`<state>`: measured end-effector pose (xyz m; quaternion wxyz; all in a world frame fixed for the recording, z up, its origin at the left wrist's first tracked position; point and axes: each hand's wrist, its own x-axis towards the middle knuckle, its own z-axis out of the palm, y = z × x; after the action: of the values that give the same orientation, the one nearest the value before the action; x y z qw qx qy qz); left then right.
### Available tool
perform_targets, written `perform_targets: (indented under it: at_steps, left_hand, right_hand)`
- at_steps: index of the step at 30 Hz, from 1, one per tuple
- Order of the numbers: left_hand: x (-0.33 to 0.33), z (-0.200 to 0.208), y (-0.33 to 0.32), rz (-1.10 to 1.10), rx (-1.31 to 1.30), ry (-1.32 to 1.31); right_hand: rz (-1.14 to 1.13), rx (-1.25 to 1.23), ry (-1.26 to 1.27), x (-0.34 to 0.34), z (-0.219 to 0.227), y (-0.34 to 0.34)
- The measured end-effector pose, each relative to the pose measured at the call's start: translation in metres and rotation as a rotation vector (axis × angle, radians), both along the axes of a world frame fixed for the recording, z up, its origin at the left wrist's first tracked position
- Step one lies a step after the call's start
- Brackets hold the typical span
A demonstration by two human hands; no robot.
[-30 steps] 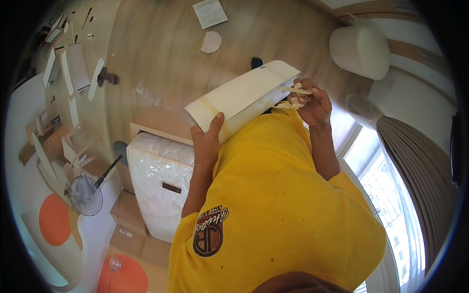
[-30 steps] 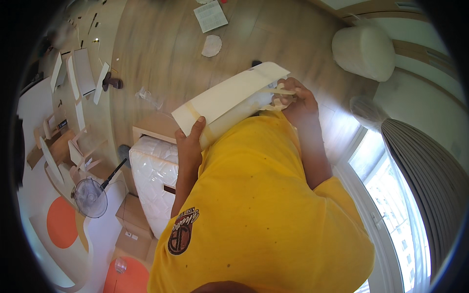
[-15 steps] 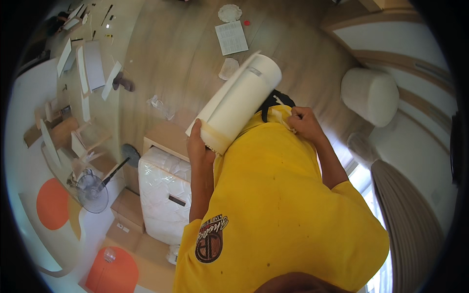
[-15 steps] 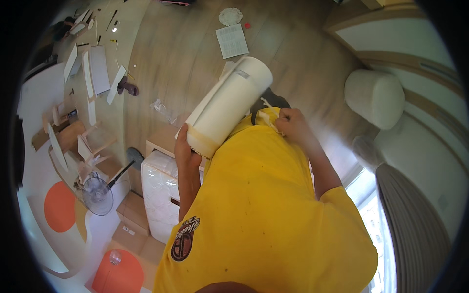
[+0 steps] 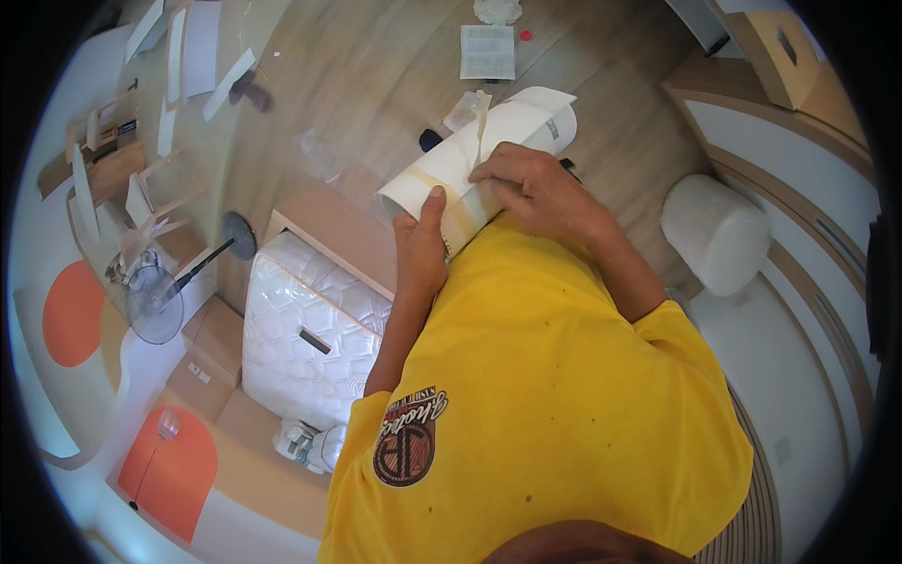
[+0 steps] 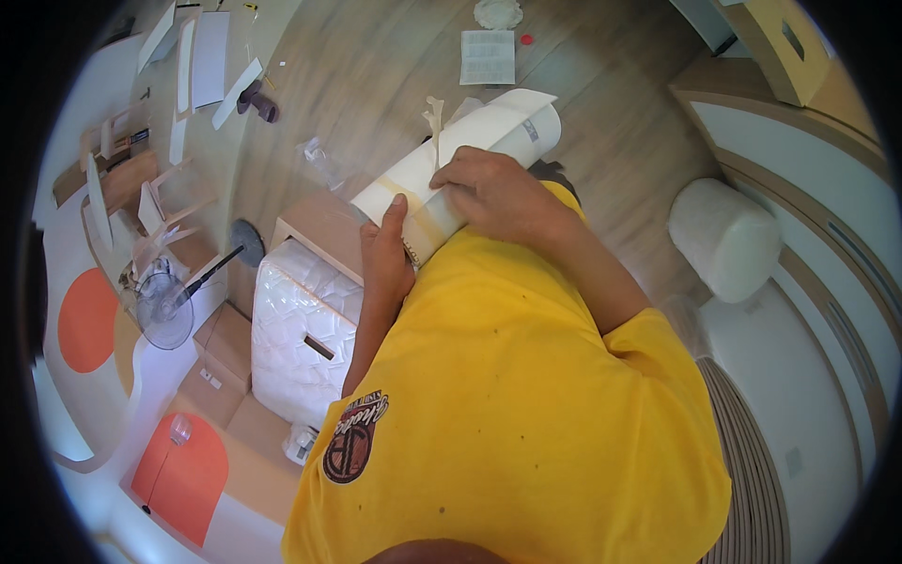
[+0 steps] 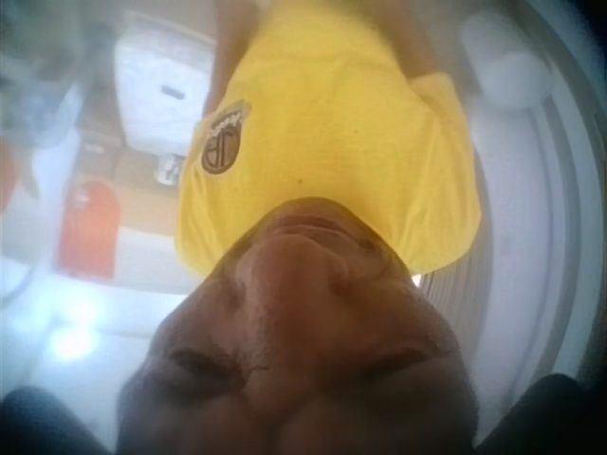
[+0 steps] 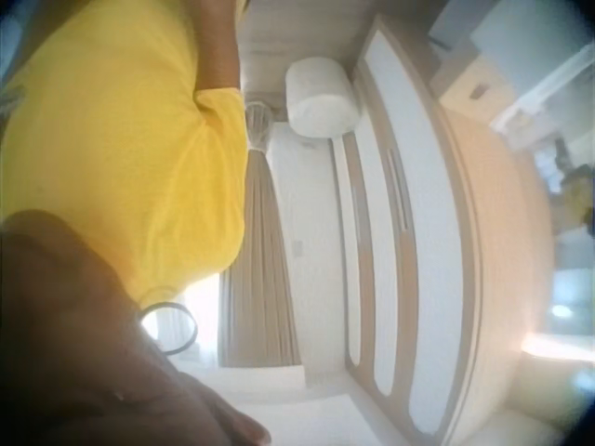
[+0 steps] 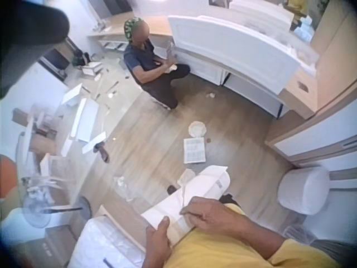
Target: The person handles a white cylindrical object, cuts it with a utility knife, and then measures a white panel on the floor with a tape measure. Another person works nearby on similar panels.
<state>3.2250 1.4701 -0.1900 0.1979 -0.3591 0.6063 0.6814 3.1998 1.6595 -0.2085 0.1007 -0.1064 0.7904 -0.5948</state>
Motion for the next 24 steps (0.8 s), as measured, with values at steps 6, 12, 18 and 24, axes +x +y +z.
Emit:
perform_targets:
  at_steps: [6, 12, 18, 24]
  left_hand:
    - [-0.012, 0.020, 0.017, -0.282, -0.033, 0.130]
    - [-0.017, 0.017, 0.003, -0.316, 0.004, 0.036]
    - [-0.017, 0.015, -0.001, -0.357, -0.035, 0.041]
    - [-0.013, 0.005, 0.006, -0.424, -0.045, 0.111]
  right_hand:
    - [-0.152, 0.035, -0.209, 0.001, 0.017, -0.007]
    - [-0.163, -0.028, -0.365, -0.007, 0.016, -0.011]
    - [-0.081, 0.134, -0.287, -0.013, 0.018, -0.027]
    - [-0.137, 0.214, -0.294, -0.017, 0.005, -0.035]
